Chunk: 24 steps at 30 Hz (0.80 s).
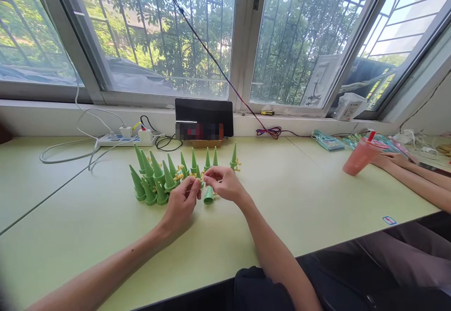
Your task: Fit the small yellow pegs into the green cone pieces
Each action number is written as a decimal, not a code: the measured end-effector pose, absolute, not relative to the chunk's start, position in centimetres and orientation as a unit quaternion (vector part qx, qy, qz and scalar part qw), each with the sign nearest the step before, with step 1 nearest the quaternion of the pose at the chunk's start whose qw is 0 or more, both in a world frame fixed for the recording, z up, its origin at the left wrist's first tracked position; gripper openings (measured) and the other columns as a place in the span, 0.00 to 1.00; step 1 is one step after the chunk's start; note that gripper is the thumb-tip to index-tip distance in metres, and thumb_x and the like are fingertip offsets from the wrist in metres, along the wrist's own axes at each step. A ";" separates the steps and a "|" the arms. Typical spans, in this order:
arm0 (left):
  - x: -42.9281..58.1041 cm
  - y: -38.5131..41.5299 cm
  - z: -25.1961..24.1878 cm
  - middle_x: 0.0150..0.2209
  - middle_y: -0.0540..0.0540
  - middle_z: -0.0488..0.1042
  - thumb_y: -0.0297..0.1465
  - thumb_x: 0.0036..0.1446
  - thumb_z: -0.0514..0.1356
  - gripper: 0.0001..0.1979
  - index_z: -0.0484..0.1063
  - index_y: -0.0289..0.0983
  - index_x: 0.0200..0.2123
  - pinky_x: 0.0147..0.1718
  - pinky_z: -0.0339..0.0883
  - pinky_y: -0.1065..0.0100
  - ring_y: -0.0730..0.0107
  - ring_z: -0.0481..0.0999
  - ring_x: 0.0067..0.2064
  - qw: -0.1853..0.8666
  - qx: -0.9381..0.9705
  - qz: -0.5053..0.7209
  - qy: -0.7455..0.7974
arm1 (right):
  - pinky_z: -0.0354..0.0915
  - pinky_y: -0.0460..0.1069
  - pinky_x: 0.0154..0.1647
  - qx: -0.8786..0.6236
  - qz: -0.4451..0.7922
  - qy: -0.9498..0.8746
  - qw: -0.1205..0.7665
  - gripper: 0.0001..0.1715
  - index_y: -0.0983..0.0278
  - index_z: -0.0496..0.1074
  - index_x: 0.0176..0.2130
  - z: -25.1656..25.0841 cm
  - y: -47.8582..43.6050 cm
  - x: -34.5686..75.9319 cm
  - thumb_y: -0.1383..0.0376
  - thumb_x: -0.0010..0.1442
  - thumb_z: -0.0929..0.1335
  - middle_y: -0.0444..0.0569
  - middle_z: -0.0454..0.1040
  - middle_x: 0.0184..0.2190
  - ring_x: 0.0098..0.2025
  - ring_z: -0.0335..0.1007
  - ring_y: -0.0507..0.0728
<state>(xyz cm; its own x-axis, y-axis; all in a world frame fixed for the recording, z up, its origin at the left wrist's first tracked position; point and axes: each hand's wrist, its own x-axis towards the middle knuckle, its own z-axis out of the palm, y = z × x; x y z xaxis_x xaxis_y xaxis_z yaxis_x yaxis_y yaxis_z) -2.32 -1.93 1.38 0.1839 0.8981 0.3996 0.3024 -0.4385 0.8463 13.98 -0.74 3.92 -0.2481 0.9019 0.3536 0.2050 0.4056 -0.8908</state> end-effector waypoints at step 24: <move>-2.2 -2.0 1.3 0.22 0.54 0.64 0.41 0.64 0.52 0.16 0.63 0.38 0.28 0.24 0.55 0.72 0.77 0.60 0.21 0.272 0.731 0.460 0.424 | 0.63 0.47 0.25 -0.486 0.248 -0.633 0.548 0.17 0.64 0.70 0.30 3.5 0.0 14.5 0.53 0.60 0.66 0.46 0.72 0.24 0.24 0.67 0.53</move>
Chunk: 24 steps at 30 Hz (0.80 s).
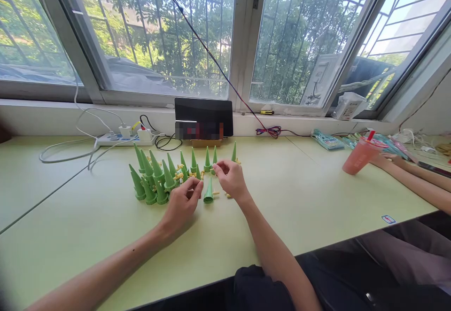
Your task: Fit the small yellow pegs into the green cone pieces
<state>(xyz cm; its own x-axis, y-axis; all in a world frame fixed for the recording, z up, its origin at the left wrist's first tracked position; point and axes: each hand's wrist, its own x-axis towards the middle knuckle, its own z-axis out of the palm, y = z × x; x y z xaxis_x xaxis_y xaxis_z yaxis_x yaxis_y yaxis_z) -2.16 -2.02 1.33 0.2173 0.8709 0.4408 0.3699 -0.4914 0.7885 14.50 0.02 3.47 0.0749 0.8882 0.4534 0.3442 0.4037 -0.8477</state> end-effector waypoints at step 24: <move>-2.5 -1.4 -0.1 0.30 0.49 0.70 0.40 0.63 0.52 0.13 0.70 0.39 0.41 0.28 0.59 0.68 0.69 0.68 0.27 0.175 0.806 0.316 0.469 | 0.64 0.48 0.29 -0.521 0.184 -0.628 0.547 0.16 0.63 0.71 0.32 3.4 0.0 14.4 0.54 0.62 0.65 0.48 0.74 0.27 0.27 0.68 0.54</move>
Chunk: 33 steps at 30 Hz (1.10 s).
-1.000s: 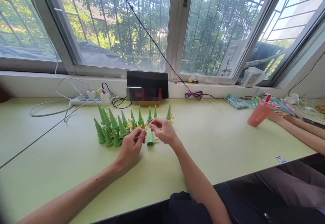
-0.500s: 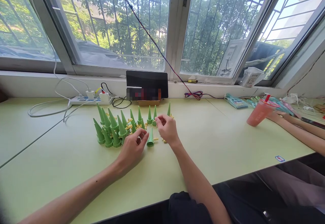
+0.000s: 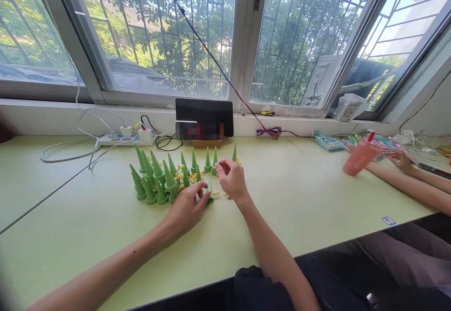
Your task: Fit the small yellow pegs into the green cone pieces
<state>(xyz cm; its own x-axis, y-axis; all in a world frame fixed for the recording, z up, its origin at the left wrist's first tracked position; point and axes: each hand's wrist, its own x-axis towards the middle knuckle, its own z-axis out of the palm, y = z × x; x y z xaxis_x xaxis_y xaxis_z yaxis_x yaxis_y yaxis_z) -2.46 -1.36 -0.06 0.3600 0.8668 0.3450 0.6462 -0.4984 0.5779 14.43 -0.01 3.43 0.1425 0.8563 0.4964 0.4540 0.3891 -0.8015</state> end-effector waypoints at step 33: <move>-2.4 -2.3 0.8 0.42 0.45 0.71 0.43 0.65 0.49 0.16 0.70 0.42 0.46 0.38 0.64 0.62 0.61 0.73 0.41 0.184 0.847 0.231 0.443 | 0.64 0.48 0.30 -0.512 0.175 -0.642 0.543 0.14 0.64 0.72 0.32 3.5 -0.3 14.2 0.56 0.62 0.65 0.47 0.75 0.27 0.27 0.69 0.54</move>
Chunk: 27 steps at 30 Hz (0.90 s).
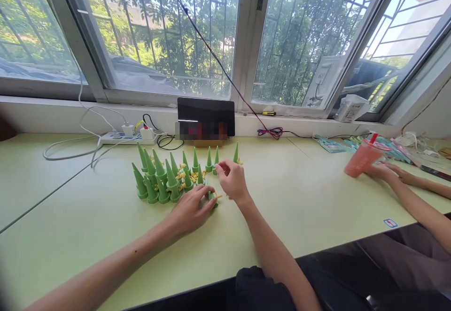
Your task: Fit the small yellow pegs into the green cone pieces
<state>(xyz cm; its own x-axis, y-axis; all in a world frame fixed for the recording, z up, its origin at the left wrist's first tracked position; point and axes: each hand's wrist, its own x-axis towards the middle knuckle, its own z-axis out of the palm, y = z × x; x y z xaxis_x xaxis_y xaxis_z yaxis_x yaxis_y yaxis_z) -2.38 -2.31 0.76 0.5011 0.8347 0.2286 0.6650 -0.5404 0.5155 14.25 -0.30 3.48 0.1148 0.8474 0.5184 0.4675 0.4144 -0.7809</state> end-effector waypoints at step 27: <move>-2.4 -2.6 1.2 0.38 0.49 0.67 0.40 0.58 0.58 0.13 0.68 0.42 0.44 0.34 0.62 0.66 0.69 0.68 0.33 0.223 0.845 0.264 0.409 | 0.63 0.47 0.29 -0.515 0.167 -0.651 0.533 0.14 0.64 0.71 0.31 3.5 -0.2 14.2 0.56 0.62 0.65 0.47 0.75 0.26 0.26 0.68 0.53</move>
